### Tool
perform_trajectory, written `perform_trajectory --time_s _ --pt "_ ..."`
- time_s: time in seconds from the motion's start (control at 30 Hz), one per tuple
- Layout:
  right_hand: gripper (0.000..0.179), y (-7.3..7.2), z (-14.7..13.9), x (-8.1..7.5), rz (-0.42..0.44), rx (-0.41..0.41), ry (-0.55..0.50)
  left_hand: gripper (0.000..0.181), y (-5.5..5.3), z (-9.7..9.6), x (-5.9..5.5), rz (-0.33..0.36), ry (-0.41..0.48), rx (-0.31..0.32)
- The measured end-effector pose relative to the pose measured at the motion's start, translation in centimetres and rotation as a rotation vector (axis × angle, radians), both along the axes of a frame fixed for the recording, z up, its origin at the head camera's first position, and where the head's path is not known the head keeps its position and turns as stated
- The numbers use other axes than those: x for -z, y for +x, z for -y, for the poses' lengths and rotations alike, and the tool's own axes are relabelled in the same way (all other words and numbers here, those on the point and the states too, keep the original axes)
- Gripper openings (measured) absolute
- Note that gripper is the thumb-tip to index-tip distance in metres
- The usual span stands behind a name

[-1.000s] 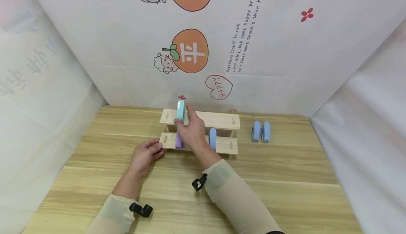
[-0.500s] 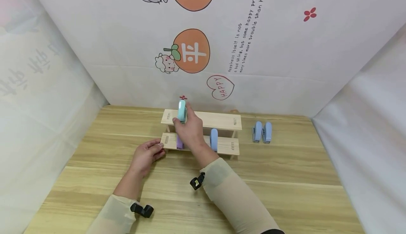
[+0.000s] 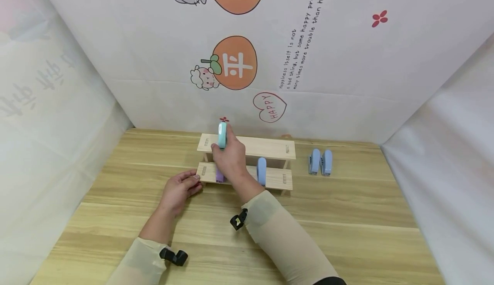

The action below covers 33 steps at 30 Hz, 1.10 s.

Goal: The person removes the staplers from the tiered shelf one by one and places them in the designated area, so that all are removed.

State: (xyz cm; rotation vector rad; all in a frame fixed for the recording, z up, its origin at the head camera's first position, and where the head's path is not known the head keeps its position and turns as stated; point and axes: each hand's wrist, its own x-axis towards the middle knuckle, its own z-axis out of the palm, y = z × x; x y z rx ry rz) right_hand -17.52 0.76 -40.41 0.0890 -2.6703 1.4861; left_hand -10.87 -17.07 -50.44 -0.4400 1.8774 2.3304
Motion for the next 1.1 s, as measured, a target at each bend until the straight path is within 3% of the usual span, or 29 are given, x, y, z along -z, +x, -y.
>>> perform_trajectory --time_s 0.4,1.1 --pt "0.072 -0.31 0.28 -0.13 0.021 0.013 0.027 0.041 -0.11 -0.21 0.1 0.006 -0.003 -0.003" --pt "0.062 -0.39 -0.21 0.65 -0.06 -0.008 0.006 0.039 0.13 -0.23 0.01 0.013 0.002 -0.017"
